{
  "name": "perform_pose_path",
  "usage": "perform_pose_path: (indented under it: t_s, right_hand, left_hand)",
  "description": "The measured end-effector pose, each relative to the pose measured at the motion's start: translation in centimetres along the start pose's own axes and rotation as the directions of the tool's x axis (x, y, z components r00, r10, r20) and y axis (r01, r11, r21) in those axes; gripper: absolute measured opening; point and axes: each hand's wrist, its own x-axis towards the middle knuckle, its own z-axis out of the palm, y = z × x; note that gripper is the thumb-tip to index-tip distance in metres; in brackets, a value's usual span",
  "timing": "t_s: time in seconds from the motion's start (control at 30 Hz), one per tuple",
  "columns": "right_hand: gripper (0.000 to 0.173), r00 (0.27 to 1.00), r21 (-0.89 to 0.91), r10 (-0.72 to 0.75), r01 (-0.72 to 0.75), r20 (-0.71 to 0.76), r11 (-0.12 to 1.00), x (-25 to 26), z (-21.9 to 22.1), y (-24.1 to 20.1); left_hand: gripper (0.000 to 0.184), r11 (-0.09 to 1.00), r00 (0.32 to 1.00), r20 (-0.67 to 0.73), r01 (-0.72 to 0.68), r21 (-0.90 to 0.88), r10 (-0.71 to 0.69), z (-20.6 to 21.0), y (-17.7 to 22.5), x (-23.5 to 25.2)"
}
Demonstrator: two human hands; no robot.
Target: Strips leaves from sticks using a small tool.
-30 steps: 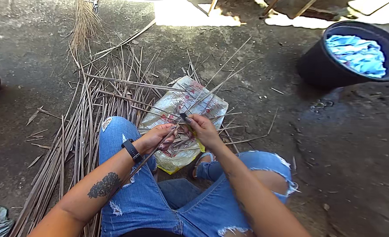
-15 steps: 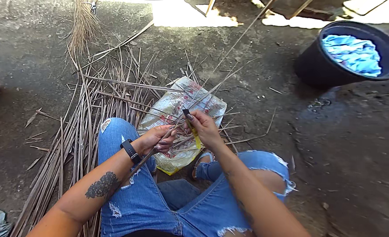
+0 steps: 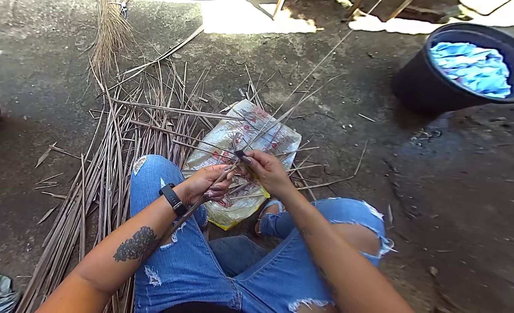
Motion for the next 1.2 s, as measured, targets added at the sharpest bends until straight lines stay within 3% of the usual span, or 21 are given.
perform_pose_path:
  t_s: [0.07, 0.23, 0.47, 0.53, 0.77, 1.0, 1.2]
  right_hand:
    - [0.022, 0.999, -0.029, 0.017, -0.018, -0.033, 0.999, 0.0, -0.2, -0.2]
    - [0.021, 0.999, -0.045, 0.004, -0.002, 0.050, 0.999, -0.1, 0.1, -0.2]
    - [0.023, 0.957, -0.093, 0.003, -0.031, -0.290, 0.995, 0.6, -2.6, -0.5]
    - [0.023, 0.964, -0.098, 0.028, -0.056, -0.264, 0.994, 0.4, -2.5, -0.5]
    - [0.020, 0.997, -0.101, 0.078, -0.075, 0.029, 0.992, -0.4, -0.7, -0.5]
    - [0.024, 0.962, -0.098, 0.117, -0.145, -0.247, 0.985, 0.3, -3.6, -0.7]
    - [0.024, 0.971, -0.016, 0.180, -0.185, -0.158, 0.983, 0.0, -3.1, -0.6]
  left_hand:
    - [0.036, 1.000, 1.000, -0.012, -0.001, 0.001, 0.001, 0.1, -0.1, 0.1]
    - [0.035, 1.000, 1.000, -0.023, -0.009, 0.030, 0.010, -0.1, -0.2, 0.0]
    - [0.034, 0.990, 0.999, -0.011, 0.033, 0.139, -0.032, -0.1, -0.6, 0.3]
    - [0.034, 0.990, 0.999, -0.017, 0.037, 0.138, -0.035, 0.0, -0.6, 0.3]
    - [0.035, 0.994, 0.999, -0.051, 0.021, 0.108, -0.016, -0.1, -0.5, 0.3]
    - [0.033, 0.986, 0.999, -0.035, 0.019, 0.164, -0.013, 0.0, -0.7, 0.4]
    - [0.032, 0.985, 0.998, -0.058, 0.020, 0.169, -0.010, 0.2, -0.8, 0.4]
